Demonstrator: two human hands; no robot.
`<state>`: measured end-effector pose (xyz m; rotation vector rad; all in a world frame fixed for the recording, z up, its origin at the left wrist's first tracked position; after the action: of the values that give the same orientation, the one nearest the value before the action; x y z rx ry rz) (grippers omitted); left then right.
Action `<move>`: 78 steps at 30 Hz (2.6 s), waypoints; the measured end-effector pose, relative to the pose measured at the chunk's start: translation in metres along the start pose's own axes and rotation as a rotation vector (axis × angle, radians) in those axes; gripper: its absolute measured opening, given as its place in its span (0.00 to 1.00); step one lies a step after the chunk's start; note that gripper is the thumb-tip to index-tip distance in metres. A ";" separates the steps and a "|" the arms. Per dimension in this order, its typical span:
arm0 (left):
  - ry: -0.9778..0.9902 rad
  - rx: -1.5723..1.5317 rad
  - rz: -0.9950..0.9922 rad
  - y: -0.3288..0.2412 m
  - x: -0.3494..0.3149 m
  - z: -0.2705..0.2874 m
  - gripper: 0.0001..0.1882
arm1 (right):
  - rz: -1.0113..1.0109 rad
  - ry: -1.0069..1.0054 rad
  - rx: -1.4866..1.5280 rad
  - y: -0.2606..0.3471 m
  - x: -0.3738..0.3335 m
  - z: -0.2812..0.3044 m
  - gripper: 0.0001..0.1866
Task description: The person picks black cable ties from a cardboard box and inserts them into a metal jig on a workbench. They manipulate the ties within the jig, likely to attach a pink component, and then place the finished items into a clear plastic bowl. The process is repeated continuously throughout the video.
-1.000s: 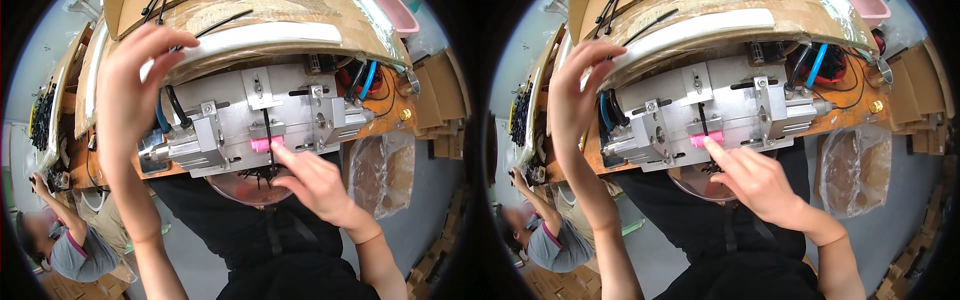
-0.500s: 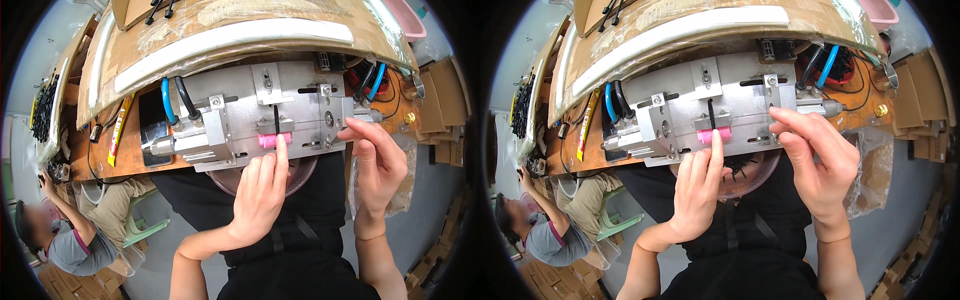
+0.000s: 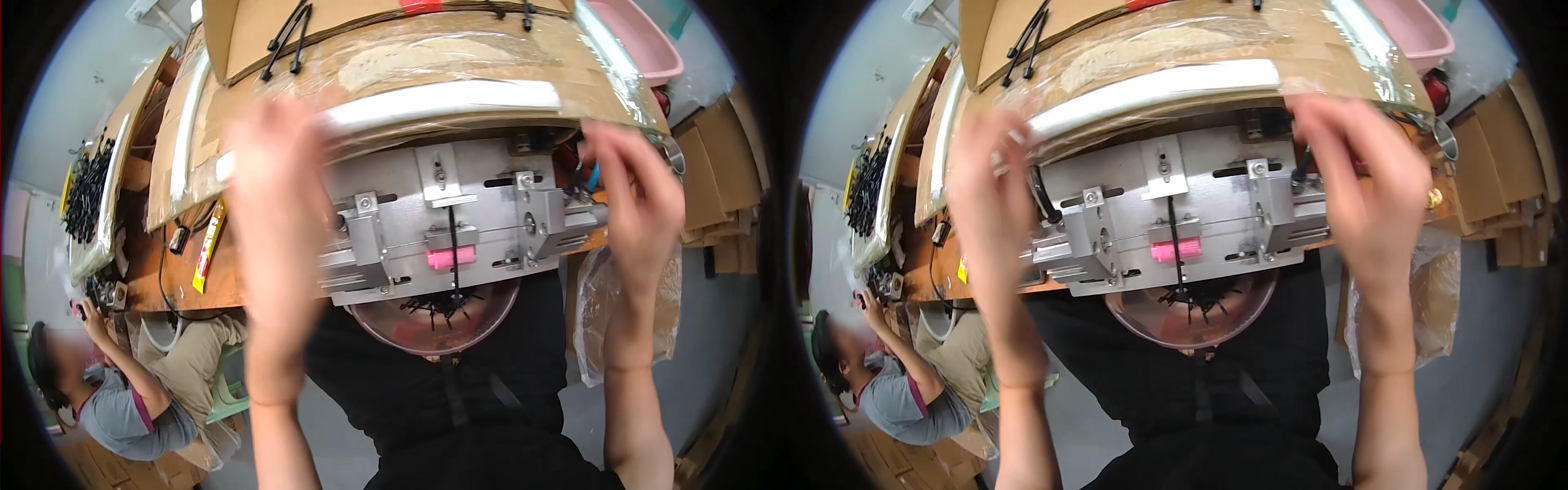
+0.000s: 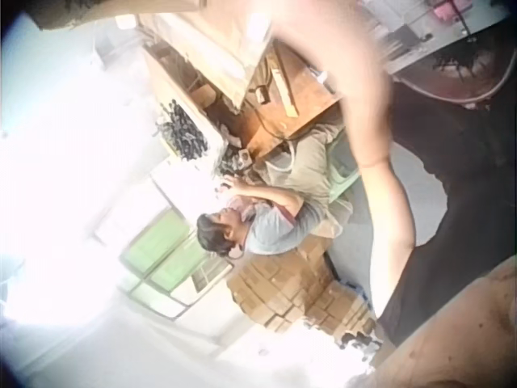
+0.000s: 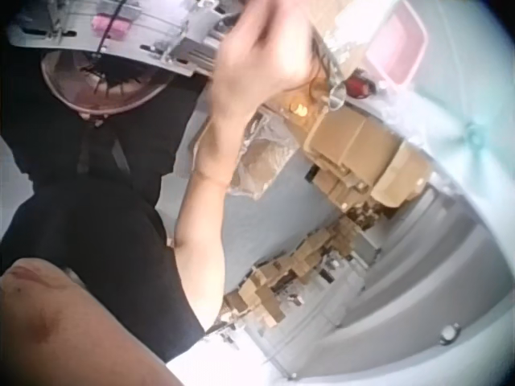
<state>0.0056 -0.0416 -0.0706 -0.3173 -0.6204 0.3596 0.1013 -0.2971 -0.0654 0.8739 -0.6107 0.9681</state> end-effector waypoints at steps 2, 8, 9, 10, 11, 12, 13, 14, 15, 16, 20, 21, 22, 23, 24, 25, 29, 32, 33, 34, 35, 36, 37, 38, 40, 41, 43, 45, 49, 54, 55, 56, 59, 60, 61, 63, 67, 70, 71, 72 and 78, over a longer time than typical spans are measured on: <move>-0.158 0.193 0.035 0.053 0.063 0.010 0.12 | 0.097 0.034 -0.142 -0.024 0.042 -0.011 0.10; 0.125 0.055 0.031 0.048 0.094 -0.020 0.12 | 0.241 0.482 -0.430 -0.077 0.121 -0.040 0.11; 0.092 0.023 0.013 0.041 0.086 -0.011 0.13 | 0.204 0.594 -0.384 -0.071 0.127 -0.045 0.11; 0.063 -0.017 -0.007 0.035 0.080 -0.005 0.13 | 0.245 0.569 -0.341 -0.067 0.129 -0.048 0.11; 0.032 -0.056 -0.027 0.028 0.072 0.002 0.14 | 0.287 0.542 -0.296 -0.063 0.129 -0.050 0.10; -0.040 -0.044 -0.024 0.020 0.060 0.008 0.16 | 0.321 0.515 -0.246 -0.059 0.126 -0.053 0.10; -0.103 -0.056 -0.033 0.010 0.048 0.008 0.18 | 0.339 0.495 -0.219 -0.055 0.121 -0.051 0.10; -0.166 -0.067 -0.042 0.000 0.033 0.007 0.20 | 0.298 0.458 -0.183 -0.044 0.114 -0.041 0.09; -0.185 -0.062 -0.074 -0.009 0.012 0.003 0.27 | 0.262 0.416 -0.139 -0.030 0.107 -0.034 0.09; -0.101 -0.080 -0.028 -0.021 -0.015 0.004 0.36 | 0.191 0.390 -0.034 -0.032 0.105 -0.030 0.09; 0.060 -0.005 -0.147 -0.049 -0.115 -0.005 0.32 | 0.129 0.111 0.358 -0.018 0.088 -0.016 0.11; 0.162 0.028 -0.072 -0.051 -0.131 -0.012 0.30 | 0.128 0.053 0.462 -0.017 0.080 -0.023 0.11; 0.218 -0.005 -0.051 -0.055 -0.138 -0.019 0.30 | 0.112 0.028 0.495 -0.014 0.075 -0.014 0.11; 0.275 -0.039 -0.030 -0.056 -0.144 -0.027 0.31 | 0.080 0.021 0.511 -0.014 0.071 -0.004 0.11; 0.289 -0.016 -0.030 -0.057 -0.150 -0.035 0.32 | 0.050 0.013 0.544 -0.017 0.065 0.001 0.11; 0.300 0.003 -0.036 -0.058 -0.154 -0.042 0.33 | 0.008 0.022 0.555 -0.023 0.060 0.010 0.12; 0.295 0.010 -0.039 -0.058 -0.147 -0.051 0.35 | -0.043 0.024 0.442 -0.020 0.034 0.027 0.15; 0.333 -0.030 0.034 -0.057 -0.149 -0.050 0.39 | -0.028 -0.003 0.335 0.017 0.000 0.015 0.15; 0.352 -0.030 0.003 -0.058 -0.146 -0.046 0.37 | -0.013 0.018 0.333 0.026 -0.017 0.009 0.17; 0.363 0.000 0.005 -0.050 -0.144 -0.038 0.36 | 0.013 0.045 0.373 0.034 -0.038 -0.010 0.18; 0.394 -0.013 -0.028 -0.049 -0.132 -0.034 0.36 | 0.016 0.105 0.370 0.040 -0.054 -0.018 0.22; 0.290 -0.100 -0.101 -0.048 -0.110 -0.027 0.36 | 0.018 0.159 0.366 0.047 -0.068 -0.022 0.25; 0.171 -0.116 -0.114 -0.042 -0.087 -0.015 0.32 | 0.019 0.223 0.367 0.057 -0.078 -0.031 0.29; 0.011 -0.072 -0.167 -0.042 -0.052 -0.007 0.28 | 0.022 0.228 0.327 0.059 -0.093 -0.039 0.31; -0.087 -0.047 -0.264 -0.019 0.018 -0.008 0.23 | 0.050 0.229 0.282 0.062 -0.110 -0.053 0.34; -0.167 0.011 -0.431 -0.004 0.041 -0.001 0.21 | 0.067 0.262 0.285 0.066 -0.113 -0.060 0.34; 0.304 -0.060 -0.124 -0.017 0.065 -0.001 0.14 | 0.068 0.325 0.251 0.063 -0.120 -0.070 0.35; 0.528 -0.086 -0.058 -0.019 0.080 -0.001 0.11 | 0.080 0.304 0.263 0.063 -0.118 -0.075 0.35; 0.371 -0.077 -0.195 -0.021 0.066 0.005 0.13 | 0.046 0.382 0.256 0.061 -0.111 -0.077 0.33; -0.080 -0.074 -0.129 -0.016 -0.017 0.002 0.35 | 0.098 0.508 0.227 0.054 -0.056 -0.050 0.30; -0.114 -0.029 -0.151 -0.030 -0.044 0.003 0.38 | 0.198 0.402 0.107 0.048 -0.032 -0.045 0.26; -0.003 0.000 -0.135 -0.038 -0.067 0.000 0.34 | 0.259 0.306 -0.019 0.035 -0.005 -0.045 0.17; 0.155 0.069 -0.144 -0.058 -0.124 -0.011 0.28 | 0.420 0.122 -0.529 -0.040 0.073 -0.054 0.10; 0.167 0.049 -0.125 -0.061 -0.136 -0.022 0.27 | 0.417 0.022 -0.403 -0.034 0.094 -0.062 0.09; 0.218 0.079 -0.100 -0.062 -0.145 -0.029 0.28 | 0.379 0.035 -0.447 -0.041 0.103 -0.072 0.10; 0.283 0.083 -0.061 -0.061 -0.151 -0.042 0.30 | 0.361 0.138 -0.498 -0.065 0.121 -0.085 0.10; 0.327 0.029 0.028 -0.059 -0.147 -0.048 0.38 | 0.089 0.493 -0.352 -0.052 0.127 -0.063 0.10; 0.379 0.012 0.028 -0.061 -0.143 -0.046 0.38 | -0.080 0.544 0.025 -0.028 0.103 -0.033 0.11; 0.400 0.009 0.024 -0.059 -0.139 -0.042 0.38 | -0.131 0.514 0.160 -0.029 0.093 -0.025 0.11; 0.421 0.001 0.012 -0.059 -0.134 -0.036 0.38 | -0.174 0.410 0.301 -0.041 0.075 -0.016 0.11; -0.319 0.190 -0.120 0.009 0.036 0.001 0.18 | -0.070 0.171 0.483 0.015 -0.012 -0.010 0.13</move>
<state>0.0304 -0.0182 -0.0552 -0.0385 -0.9067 0.3538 0.0831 -0.2893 -0.0745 1.2134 -0.1965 1.1339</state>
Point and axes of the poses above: each hand's wrist, its own x-axis towards the middle knuckle, its own z-axis out of the back of the hand, y = z × x, the point moved 3 cm from there along x, towards the middle knuckle, and after that the axes turned 14 degrees about z, right-handed, at the moved point
